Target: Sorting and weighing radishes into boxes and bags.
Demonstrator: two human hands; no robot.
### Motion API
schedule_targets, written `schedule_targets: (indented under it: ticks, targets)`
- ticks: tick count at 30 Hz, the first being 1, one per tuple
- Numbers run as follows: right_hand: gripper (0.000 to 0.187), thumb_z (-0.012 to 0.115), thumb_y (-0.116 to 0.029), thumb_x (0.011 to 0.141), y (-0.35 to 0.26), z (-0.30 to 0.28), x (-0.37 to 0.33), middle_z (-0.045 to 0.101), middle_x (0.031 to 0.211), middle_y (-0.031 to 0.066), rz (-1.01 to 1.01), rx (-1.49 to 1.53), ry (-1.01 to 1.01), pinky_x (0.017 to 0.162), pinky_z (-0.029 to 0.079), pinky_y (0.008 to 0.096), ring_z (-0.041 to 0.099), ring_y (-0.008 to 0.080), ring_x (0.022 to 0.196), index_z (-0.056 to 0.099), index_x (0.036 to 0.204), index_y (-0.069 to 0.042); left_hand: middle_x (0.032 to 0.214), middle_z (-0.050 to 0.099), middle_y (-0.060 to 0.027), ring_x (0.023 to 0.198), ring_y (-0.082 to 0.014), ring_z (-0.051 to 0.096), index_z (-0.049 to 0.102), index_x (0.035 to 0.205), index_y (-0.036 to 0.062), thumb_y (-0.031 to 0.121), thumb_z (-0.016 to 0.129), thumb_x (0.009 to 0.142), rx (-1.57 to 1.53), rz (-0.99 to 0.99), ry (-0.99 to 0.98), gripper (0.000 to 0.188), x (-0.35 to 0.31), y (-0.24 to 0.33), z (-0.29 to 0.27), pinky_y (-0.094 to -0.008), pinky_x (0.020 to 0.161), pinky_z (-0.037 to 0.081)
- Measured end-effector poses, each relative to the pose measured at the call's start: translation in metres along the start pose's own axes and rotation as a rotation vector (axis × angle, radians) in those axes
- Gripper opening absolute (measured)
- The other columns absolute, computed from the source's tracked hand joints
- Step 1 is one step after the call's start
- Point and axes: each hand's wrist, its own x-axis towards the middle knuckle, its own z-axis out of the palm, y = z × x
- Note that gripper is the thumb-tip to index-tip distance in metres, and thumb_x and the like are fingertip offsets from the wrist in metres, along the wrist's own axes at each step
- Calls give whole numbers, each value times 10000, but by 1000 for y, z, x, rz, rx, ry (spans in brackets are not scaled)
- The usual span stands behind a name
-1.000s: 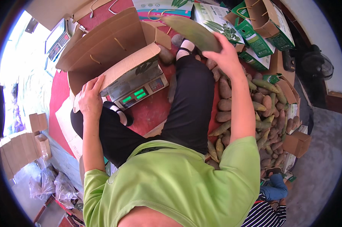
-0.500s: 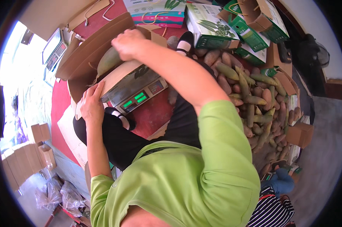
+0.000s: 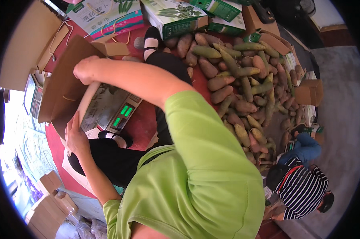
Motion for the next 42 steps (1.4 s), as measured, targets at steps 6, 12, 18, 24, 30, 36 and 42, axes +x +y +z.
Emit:
schedule_targets:
  ticks: [6, 12, 18, 24, 30, 36, 42]
  targets:
    - [340, 663, -213, 764, 95, -49, -90, 699, 986, 107, -60, 519, 388, 777, 518, 325, 669, 226, 871, 674, 1073, -70, 1126, 641, -23, 1031, -249, 605, 626, 1217, 213, -30, 543, 792, 48, 22, 24, 497, 2, 0, 1, -385, 853, 494]
    - [320, 678, -157, 797, 235, -3, -255, 682, 1032, 104, 486, 417, 620, 830, 517, 325, 647, 209, 950, 655, 1095, -43, 1130, 638, -9, 1027, -250, 605, 611, 1240, 238, -55, 544, 776, 42, 12, 7, 554, 3, 2, -1, -383, 843, 501]
    - [199, 663, -100, 818, 318, 167, -430, 615, 728, 36, 1162, 551, 523, 536, 479, 306, 586, 138, 633, 638, 1009, -48, 1136, 634, -3, 1033, -241, 605, 600, 1259, 262, -60, 553, 772, 44, -52, -15, 586, 2, 2, 2, -376, 809, 516]
    - [390, 665, -120, 797, 275, 256, -517, 655, 881, 97, 1617, 568, 336, 615, 504, 356, 617, 222, 769, 577, 1176, -98, 1147, 631, -10, 1031, -243, 606, 600, 1259, 260, -62, 546, 790, 74, -47, -27, 572, 3, 6, 1, -386, 818, 522]
    - [744, 679, -124, 819, 262, 247, -517, 630, 989, 83, 1789, 726, 417, 574, 494, 397, 596, 206, 745, 288, 1445, -216, 1147, 631, -16, 1035, -249, 605, 600, 1261, 256, -61, 542, 799, 66, -55, -14, 563, 3, 2, 6, -385, 822, 524]
    - [882, 719, -132, 790, 272, 241, -500, 607, 1103, 95, 1755, 703, 485, 592, 516, 403, 615, 221, 817, 199, 1492, -251, 1144, 632, -22, 1044, -258, 600, 606, 1253, 232, -80, 534, 783, 43, -27, 20, 568, 4, 4, 7, -380, 849, 509]
    - [958, 776, -161, 721, 271, 238, -481, 455, 1357, 207, 1803, 631, 355, 699, 583, 429, 587, 356, 1079, 203, 1487, -217, 1136, 630, -41, 1057, -268, 586, 626, 1224, 203, -74, 517, 780, 22, -21, 32, 535, 4, 10, 4, -380, 896, 477]
